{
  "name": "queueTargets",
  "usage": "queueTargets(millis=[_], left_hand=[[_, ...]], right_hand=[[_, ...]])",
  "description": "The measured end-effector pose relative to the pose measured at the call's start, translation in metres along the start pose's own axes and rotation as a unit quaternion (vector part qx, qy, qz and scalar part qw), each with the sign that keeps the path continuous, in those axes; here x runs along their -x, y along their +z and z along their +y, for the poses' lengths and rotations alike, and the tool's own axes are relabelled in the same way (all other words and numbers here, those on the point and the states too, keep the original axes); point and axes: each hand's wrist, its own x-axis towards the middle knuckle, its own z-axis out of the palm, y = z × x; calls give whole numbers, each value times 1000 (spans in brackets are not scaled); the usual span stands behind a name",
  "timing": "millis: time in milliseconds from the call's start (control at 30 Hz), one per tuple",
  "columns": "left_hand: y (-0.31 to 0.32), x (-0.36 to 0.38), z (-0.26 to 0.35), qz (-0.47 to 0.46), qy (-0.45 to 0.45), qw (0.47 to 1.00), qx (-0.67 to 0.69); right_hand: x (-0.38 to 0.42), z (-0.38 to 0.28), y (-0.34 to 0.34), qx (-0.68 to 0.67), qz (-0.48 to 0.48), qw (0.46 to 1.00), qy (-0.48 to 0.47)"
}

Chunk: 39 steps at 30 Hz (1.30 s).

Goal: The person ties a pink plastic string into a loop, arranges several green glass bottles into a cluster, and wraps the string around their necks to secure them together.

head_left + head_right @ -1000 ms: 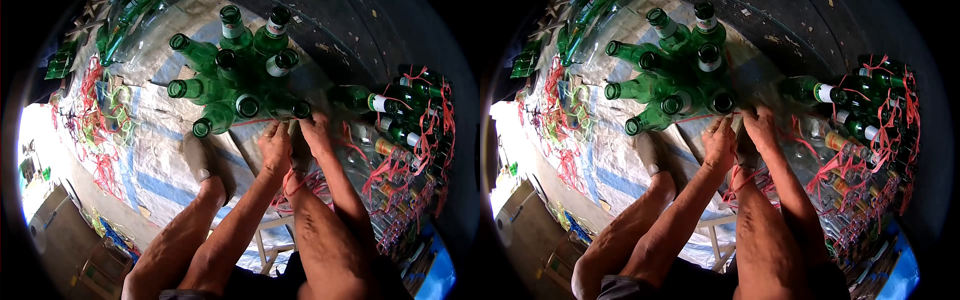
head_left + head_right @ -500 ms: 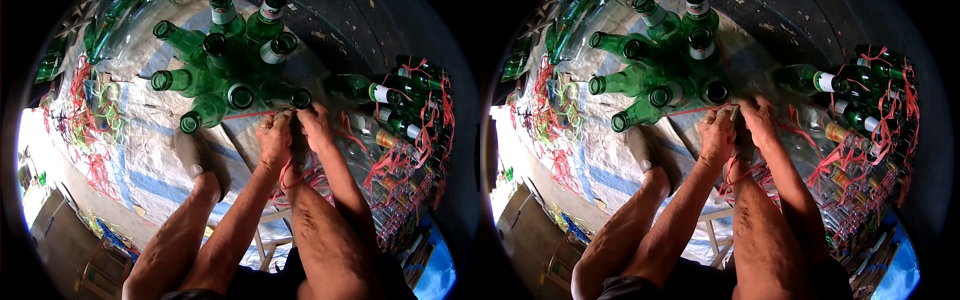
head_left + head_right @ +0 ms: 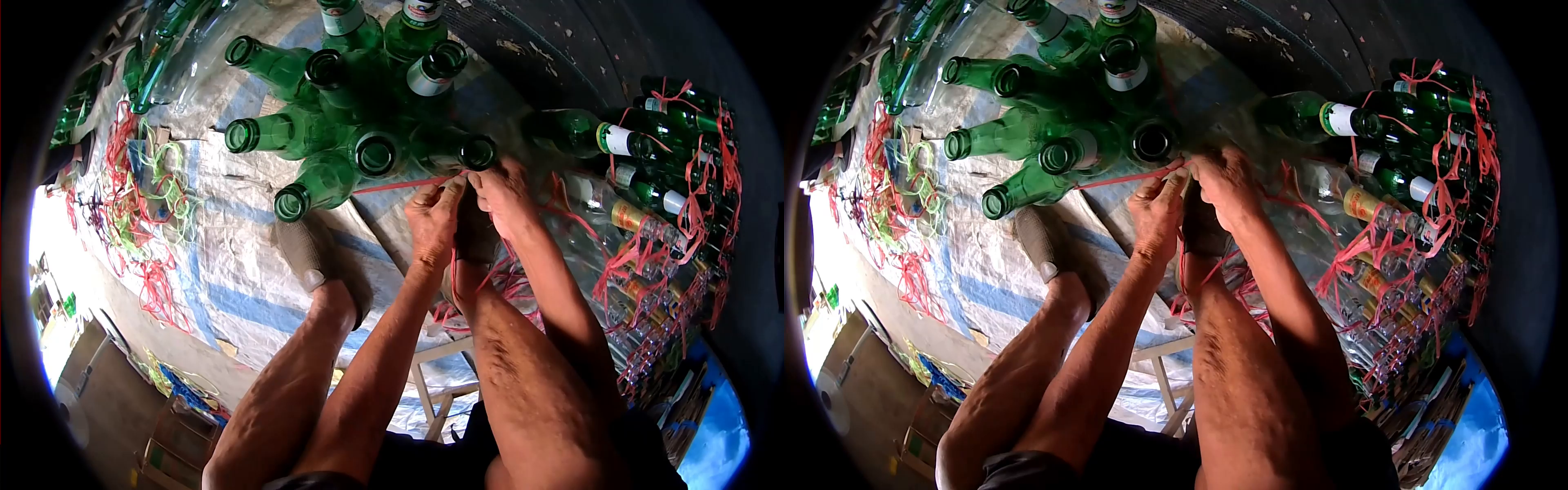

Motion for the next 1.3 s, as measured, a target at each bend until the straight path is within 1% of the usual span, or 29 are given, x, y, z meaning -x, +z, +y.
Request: queueTargets(millis=[67, 167, 200, 233, 267, 300, 333, 367, 433, 467, 500, 533, 600, 700, 733, 800, 833, 900, 933, 967, 1000, 1100, 1133, 1233, 1267, 1300], left_hand=[[-2, -1, 0, 6, 6, 1000, -26], [-2, -5, -3, -29, 43, 999, 8], [-4, -7, -6, -14, 25, 1000, -11], [-4, -10, -9, -20, 35, 999, 16], [-5, -13, -12, -17, 34, 999, -3], [-7, -16, -13, -14, 35, 999, -22], [-8, -18, -14, -29, 51, 998, 1], [-9, -20, -15, -25, 53, 998, -16], [-9, -19, -11, -14, 57, 997, -50], [-8, -18, -11, -38, 82, 995, -40], [-7, -17, -10, -40, 90, 994, -41], [-6, -17, -9, -42, 99, 993, -42], [-5, -17, -8, -36, 102, 993, -52], [-5, -19, -10, -18, 86, 994, -65], [-4, -20, -10, -16, 97, 992, -79], [-1, -19, -7, -8, 75, 993, -87], [1, -18, -3, -3, 47, 996, -80], [4, -16, 3, 9, -24, 998, -53], [5, -15, 5, 17, -69, 997, -34], [6, -14, 7, 7, -90, 996, -7], [5, -14, 9, -3, -112, 994, 19], [-1, -18, 9, -27, -154, 986, 60], [-5, -22, 6, -32, -165, 983, 76], [-9, -26, 2, -31, -190, 976, 102], [-10, -27, 2, -32, -197, 974, 108], [-10, -28, 1, -34, -204, 972, 115]], right_hand=[[-4, 2, 2, 15, 1, 1000, 4], [-8, 4, 0, 21, -2, 1000, 15], [-11, 7, -1, 17, -4, 1000, 15], [-13, 10, -3, 13, -6, 1000, 16], [-16, 12, -4, 30, -8, 999, 6], [-16, 11, -4, 38, -11, 999, -16], [-15, 9, -2, 46, -14, 998, -38], [-14, 8, 0, 54, -17, 997, -61], [-13, 5, 5, 80, -12, 993, -85], [-11, 4, 6, 87, -18, 992, -94], [-11, 2, 6, 94, -24, 990, -102], [-19, 9, 1, 168, -44, 969, -175], [-22, 12, -2, 214, -61, 950, -219], [-28, 13, 3, 174, -42, 940, -290], [-30, 13, 5, 181, -31, 931, -316], [-31, 7, 5, 164, -16, 951, -261], [-22, -11, 8, 138, -14, 974, -178], [-19, -19, 9, 105, -20, 992, -71], [-23, -17, 5, 101, -26, 993, -49], [-27, -15, 1, 97, -32, 994, -27], [-28, -15, -1, 22, -62, 996, -68], [-23, -16, -3, -157, -78, 984, -34], [-24, -15, -6, -171, -81, 982, -17], [-26, -10, -10, -173, -59, 983, -14], [-26, -8, -11, -169, -56, 984, -27], [-22, -11, -9, -194, -49, 980, -26]])
